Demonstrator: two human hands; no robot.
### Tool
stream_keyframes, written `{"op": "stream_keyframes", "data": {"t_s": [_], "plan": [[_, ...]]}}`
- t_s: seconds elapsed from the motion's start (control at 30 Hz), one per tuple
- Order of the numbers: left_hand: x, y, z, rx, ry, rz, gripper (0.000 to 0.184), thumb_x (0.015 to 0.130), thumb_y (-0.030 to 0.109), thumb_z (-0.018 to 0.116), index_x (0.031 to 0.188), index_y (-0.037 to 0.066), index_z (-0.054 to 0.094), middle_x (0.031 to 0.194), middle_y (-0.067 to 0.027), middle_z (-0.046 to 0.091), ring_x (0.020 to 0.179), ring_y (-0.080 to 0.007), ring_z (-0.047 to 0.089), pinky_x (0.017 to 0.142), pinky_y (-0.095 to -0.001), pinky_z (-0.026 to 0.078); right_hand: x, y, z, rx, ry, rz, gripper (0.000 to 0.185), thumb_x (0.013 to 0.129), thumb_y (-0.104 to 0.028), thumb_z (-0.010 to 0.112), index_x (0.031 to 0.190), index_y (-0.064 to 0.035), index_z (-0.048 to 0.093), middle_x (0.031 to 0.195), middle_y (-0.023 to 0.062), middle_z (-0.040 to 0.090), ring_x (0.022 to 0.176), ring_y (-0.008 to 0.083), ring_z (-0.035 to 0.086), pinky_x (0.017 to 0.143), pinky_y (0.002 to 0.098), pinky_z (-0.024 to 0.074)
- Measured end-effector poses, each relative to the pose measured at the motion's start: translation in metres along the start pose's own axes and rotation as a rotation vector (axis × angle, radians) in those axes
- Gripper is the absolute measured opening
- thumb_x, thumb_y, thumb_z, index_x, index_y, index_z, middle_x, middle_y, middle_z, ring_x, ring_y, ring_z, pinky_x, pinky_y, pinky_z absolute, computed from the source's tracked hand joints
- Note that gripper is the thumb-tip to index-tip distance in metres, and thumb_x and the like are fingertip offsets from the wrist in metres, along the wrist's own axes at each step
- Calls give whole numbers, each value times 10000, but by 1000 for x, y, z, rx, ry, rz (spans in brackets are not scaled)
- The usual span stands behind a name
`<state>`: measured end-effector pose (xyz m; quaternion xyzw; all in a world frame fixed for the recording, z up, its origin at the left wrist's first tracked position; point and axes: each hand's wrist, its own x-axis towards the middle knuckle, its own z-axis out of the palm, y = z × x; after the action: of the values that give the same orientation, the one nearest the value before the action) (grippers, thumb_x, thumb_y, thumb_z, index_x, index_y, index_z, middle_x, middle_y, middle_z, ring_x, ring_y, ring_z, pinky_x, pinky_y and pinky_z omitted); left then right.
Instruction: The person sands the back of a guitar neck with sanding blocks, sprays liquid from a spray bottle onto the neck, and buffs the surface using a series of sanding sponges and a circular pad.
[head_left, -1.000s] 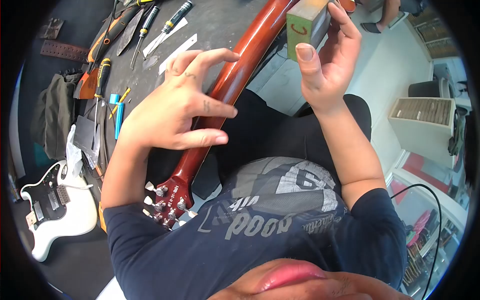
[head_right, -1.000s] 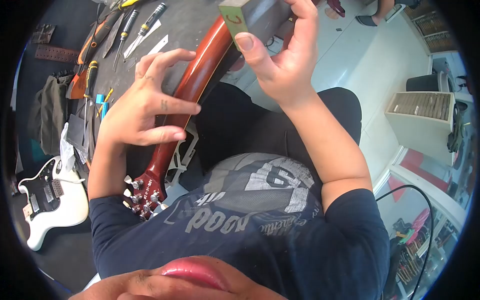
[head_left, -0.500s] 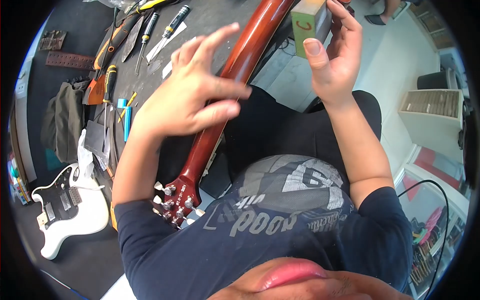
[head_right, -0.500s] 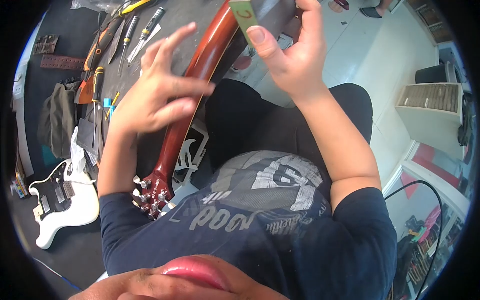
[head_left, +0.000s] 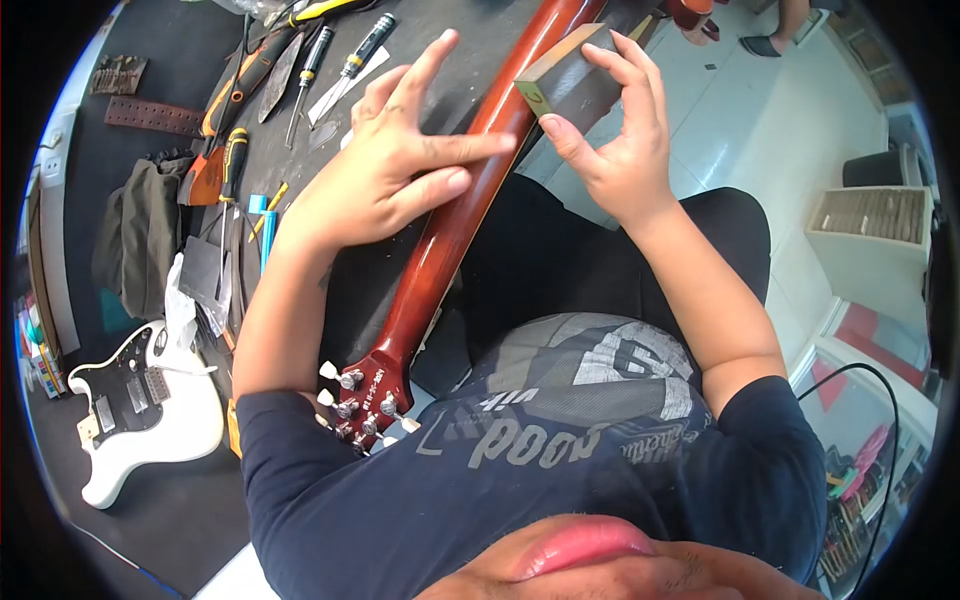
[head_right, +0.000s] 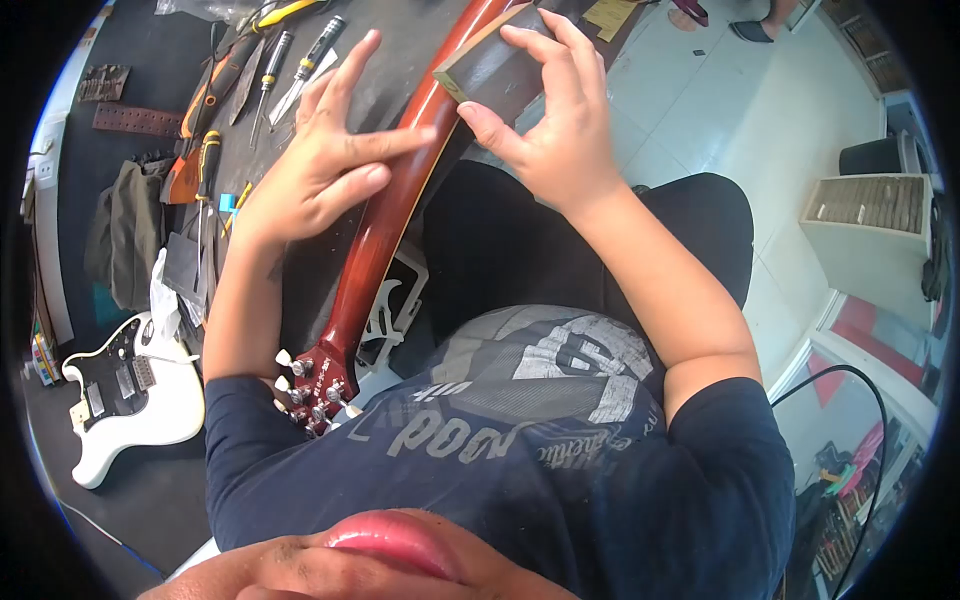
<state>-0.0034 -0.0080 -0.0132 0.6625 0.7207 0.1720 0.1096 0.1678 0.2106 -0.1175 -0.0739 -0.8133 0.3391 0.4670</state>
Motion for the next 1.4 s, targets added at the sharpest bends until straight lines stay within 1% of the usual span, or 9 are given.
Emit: {"op": "stream_keyframes", "data": {"t_s": [0.17, 0.37, 0.57, 0.83, 1.0, 1.13, 1.27, 1.37, 1.4], "plan": [[-22, 2, -19, -129, -199, 178, 467, 937, 598, 691, 1136, 229, 898, 1767, -371, 194, 1619, -514, 219, 1307, -591, 113, 9, 8, -5, -61, 3, -26, 723, 889, -411, 893, 1451, -56, 610, 1553, 251, 525, 1444, 385, 524, 1186, 483, 432], [5, -4, 3, 72, 29, 36, 469, 1041, 488, 593, 1421, 277, 770, 1804, -293, 165, 1597, -516, 234, 1307, -578, 140, 3, 7, -4, -12, -25, 27, 711, 895, -407, 886, 1452, -62, 612, 1557, 240, 528, 1444, 376, 526, 1200, 477, 414], [-23, 14, -10, -64, -127, 179, 403, 901, 495, 706, 1077, 188, 898, 1774, -336, 226, 1582, -529, 287, 1301, -608, 148, 1, 8, -8, -43, -39, 15, 704, 902, -404, 880, 1458, -67, 610, 1569, 233, 523, 1451, 369, 524, 1202, 469, 410], [-6, 27, 4, 181, 13, 156, 376, 808, 231, 770, 1173, 213, 855, 1803, -218, 258, 1544, -497, 363, 1248, -600, 294, 3, 4, -9, -30, -62, 25, 728, 900, -352, 868, 1455, -13, 543, 1506, 239, 513, 1384, 362, 552, 1175, 462, 434], [-15, 28, -11, 108, -150, 239, 385, 832, 326, 739, 1183, 216, 853, 1801, -224, 257, 1538, -490, 375, 1257, -604, 284, 3, 5, -11, 15, -48, 42, 716, 884, -346, 869, 1439, -17, 561, 1500, 252, 522, 1373, 381, 564, 1162, 469, 451], [2, 17, 12, 274, 51, 132, 426, 906, 354, 685, 1294, 240, 820, 1794, -275, 229, 1559, -506, 343, 1280, -597, 241, 4, 10, -10, -24, -28, 11, 719, 890, -361, 869, 1444, -20, 562, 1509, 249, 520, 1387, 380, 555, 1178, 469, 436], [-10, 4, -2, -45, -109, 183, 440, 935, 418, 664, 1266, 184, 835, 1772, -367, 186, 1593, -527, 280, 1304, -594, 154, 7, 9, -7, 20, -20, 36, 695, 903, -382, 874, 1446, -46, 602, 1547, 235, 529, 1425, 368, 540, 1192, 470, 425], [-15, -11, -15, -197, -174, 297, 466, 945, 477, 666, 1247, 177, 856, 1790, -333, 180, 1603, -511, 268, 1309, -586, 136, 7, 3, -6, -30, -11, 59, 694, 875, -380, 893, 1432, -57, 635, 1550, 241, 542, 1415, 376, 553, 1183, 475, 439], [-14, -9, -7, -161, -71, 207, 469, 946, 480, 669, 1251, 177, 857, 1794, -317, 191, 1601, -504, 273, 1308, -576, 145, 5, 0, -4, -66, -12, 58, 700, 860, -376, 901, 1426, -57, 641, 1545, 246, 544, 1404, 383, 560, 1178, 476, 444]]}}
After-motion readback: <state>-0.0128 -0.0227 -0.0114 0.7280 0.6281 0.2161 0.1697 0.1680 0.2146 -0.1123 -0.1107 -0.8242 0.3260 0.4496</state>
